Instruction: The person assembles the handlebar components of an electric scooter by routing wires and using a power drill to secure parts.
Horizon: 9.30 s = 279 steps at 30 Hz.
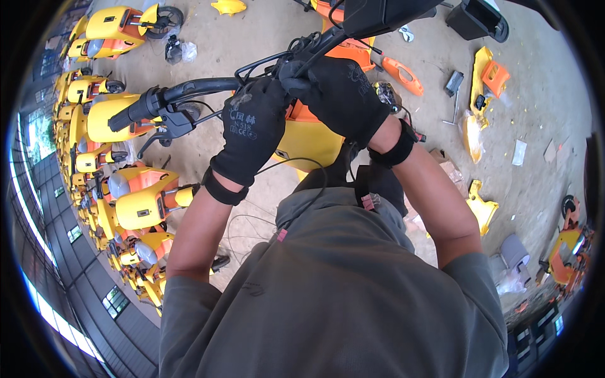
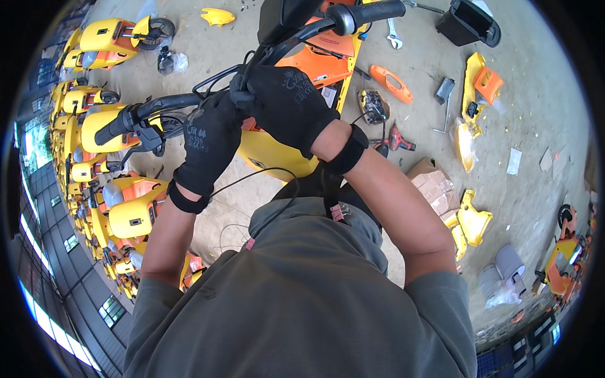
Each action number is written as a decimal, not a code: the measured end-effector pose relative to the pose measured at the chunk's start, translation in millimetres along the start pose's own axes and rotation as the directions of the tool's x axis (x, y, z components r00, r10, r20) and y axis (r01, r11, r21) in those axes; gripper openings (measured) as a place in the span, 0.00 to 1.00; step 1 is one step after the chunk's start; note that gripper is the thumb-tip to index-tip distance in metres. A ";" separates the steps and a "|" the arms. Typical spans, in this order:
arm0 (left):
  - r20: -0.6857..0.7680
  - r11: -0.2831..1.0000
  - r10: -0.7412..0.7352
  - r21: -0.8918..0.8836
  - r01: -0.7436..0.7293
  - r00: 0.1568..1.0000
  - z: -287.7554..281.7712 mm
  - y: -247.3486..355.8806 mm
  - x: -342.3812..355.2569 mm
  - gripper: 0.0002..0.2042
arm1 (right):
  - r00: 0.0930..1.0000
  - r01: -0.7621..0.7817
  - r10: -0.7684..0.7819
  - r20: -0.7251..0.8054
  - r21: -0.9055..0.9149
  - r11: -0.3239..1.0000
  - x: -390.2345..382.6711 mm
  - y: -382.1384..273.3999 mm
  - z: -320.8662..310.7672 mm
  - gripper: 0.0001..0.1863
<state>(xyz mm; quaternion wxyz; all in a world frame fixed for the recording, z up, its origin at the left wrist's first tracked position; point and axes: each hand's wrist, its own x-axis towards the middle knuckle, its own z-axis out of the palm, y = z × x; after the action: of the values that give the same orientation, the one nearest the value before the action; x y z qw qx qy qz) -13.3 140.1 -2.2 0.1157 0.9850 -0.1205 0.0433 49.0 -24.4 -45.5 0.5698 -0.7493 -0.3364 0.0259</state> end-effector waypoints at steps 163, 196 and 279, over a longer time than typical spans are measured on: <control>-0.148 0.979 -0.090 -0.196 0.060 0.985 59.6 77.4 87.5 0.31 | 0.992 0.109 -0.122 -0.018 -0.331 0.937 -62.2 55.6 -100.9 0.14; -0.096 0.990 -0.043 -0.138 0.029 0.995 45.6 87.4 78.0 0.39 | 0.678 -0.223 0.718 -0.158 0.886 0.406 -50.7 42.6 -50.4 0.14; -0.092 0.991 -0.110 -0.088 0.102 0.990 36.5 90.2 87.9 0.27 | 0.456 0.162 0.875 -0.163 0.982 0.098 -33.6 45.0 -8.6 0.14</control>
<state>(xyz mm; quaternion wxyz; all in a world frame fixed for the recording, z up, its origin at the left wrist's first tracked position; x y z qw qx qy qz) 51.5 26.2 -8.1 0.1642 0.9811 -0.0639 0.0797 48.0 -55.2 -93.2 0.9328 -0.2190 0.2787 0.0647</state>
